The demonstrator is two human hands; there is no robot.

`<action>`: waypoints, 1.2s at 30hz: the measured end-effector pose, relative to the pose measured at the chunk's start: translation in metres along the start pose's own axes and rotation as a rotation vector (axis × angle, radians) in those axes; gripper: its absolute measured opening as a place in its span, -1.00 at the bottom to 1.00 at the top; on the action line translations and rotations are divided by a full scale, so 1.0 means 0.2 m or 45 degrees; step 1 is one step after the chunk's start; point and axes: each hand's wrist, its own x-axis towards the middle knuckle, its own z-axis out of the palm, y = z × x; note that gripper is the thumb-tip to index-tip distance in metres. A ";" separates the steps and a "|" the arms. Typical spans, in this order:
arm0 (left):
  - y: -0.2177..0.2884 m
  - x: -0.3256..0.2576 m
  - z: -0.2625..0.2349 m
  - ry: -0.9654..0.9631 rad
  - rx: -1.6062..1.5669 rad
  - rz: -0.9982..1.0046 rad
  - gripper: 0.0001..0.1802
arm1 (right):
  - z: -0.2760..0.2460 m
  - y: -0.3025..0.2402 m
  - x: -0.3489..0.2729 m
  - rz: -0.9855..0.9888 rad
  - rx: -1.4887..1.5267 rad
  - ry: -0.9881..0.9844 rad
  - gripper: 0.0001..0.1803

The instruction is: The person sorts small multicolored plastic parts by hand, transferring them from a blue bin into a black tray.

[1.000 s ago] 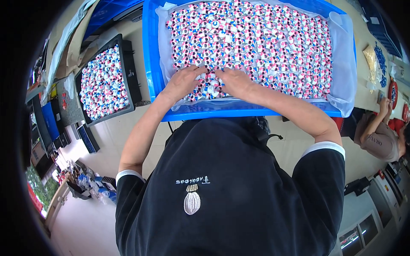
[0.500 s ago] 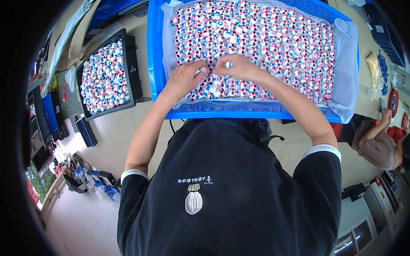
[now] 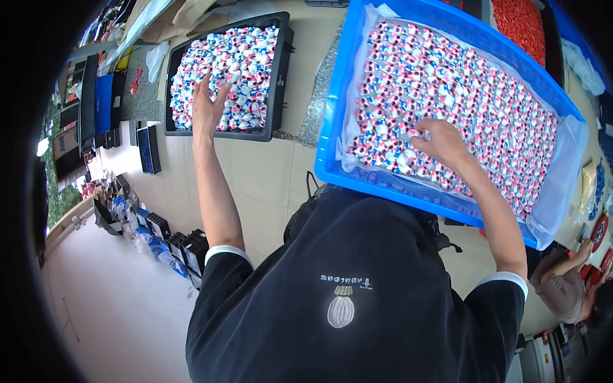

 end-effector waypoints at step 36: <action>1.04 -0.48 0.55 -0.950 0.090 0.796 -0.61 | 0.28 -0.18 -0.10 0.020 -0.088 -0.018 -0.36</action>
